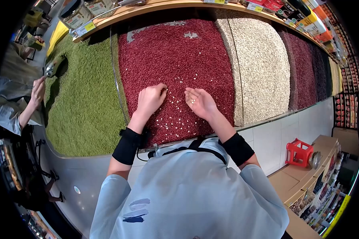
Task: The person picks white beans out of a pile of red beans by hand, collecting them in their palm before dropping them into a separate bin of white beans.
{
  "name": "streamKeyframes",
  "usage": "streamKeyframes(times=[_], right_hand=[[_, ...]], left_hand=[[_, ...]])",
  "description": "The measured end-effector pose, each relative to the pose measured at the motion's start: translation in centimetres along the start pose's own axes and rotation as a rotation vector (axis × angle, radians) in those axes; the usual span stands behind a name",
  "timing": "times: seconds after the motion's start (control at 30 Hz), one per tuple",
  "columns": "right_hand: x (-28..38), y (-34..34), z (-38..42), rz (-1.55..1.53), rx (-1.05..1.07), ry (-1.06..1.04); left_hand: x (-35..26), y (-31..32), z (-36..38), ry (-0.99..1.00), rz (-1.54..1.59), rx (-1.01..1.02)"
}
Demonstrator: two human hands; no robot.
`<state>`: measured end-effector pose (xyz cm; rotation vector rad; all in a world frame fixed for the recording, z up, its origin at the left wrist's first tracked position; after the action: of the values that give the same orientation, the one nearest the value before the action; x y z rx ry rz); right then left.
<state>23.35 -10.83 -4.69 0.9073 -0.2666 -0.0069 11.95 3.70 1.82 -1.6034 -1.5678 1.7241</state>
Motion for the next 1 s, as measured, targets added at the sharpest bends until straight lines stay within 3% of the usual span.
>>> streamKeyframes(times=[0.23, 0.37, 0.43, 0.5, 0.57, 0.63, 0.7, 0.83, 0.9, 0.97, 1.0], right_hand=[[-0.1, -0.1, 0.5, 0.013, 0.006, -0.013], [-0.5, 1.0, 1.1, 0.062, 0.020, 0.016], [-1.0, 1.7, 1.3, 0.067, 0.016, 0.053], [-1.6, 0.7, 0.7, 0.074, 0.013, 0.093], [-2.6, 2.4, 0.8, -0.316, 0.648, 0.332], [-2.6, 2.8, 1.4, -0.293, 0.556, 0.332], [-2.1, 3.0, 1.9, 0.095, 0.071, 0.142], [-0.9, 2.5, 2.5, 0.051, 0.030, 0.085], [2.5, 1.9, 2.5, -0.276, 0.366, 0.093], [9.0, 1.4, 4.8, -0.122, 0.497, -0.321], [11.7, 1.6, 6.7, 0.145, 0.222, -0.561]], left_hand=[[0.4, 1.4, -0.3, -0.011, -0.086, 0.020], [-1.6, -0.5, -0.7, -0.118, 0.116, 0.046], [-3.4, -1.1, -0.7, -0.080, 0.437, 0.086], [-5.3, -0.8, -0.7, -0.070, 0.765, 0.289], [-7.0, -1.0, -0.6, -0.086, 1.000, 0.497], [-7.0, -0.7, -0.5, -0.118, 1.121, 0.533], [-6.9, -0.5, -0.5, -0.150, 1.242, 0.570], [-6.5, -1.8, -0.7, -0.208, 1.410, 0.381], [-5.0, -1.8, -0.6, -0.254, 1.415, 0.277], [-3.9, -1.6, 0.1, -0.287, 1.327, 0.254], [-3.8, -1.1, 0.6, -0.287, 1.256, 0.333]])
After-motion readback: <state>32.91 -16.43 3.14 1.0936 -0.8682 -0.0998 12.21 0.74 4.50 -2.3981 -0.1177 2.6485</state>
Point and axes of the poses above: each hand's wrist, its own z-axis away from the middle knuckle, its own y-axis out of the palm, x = y × z, the point moved 5 cm from there along -z, towards the middle knuckle
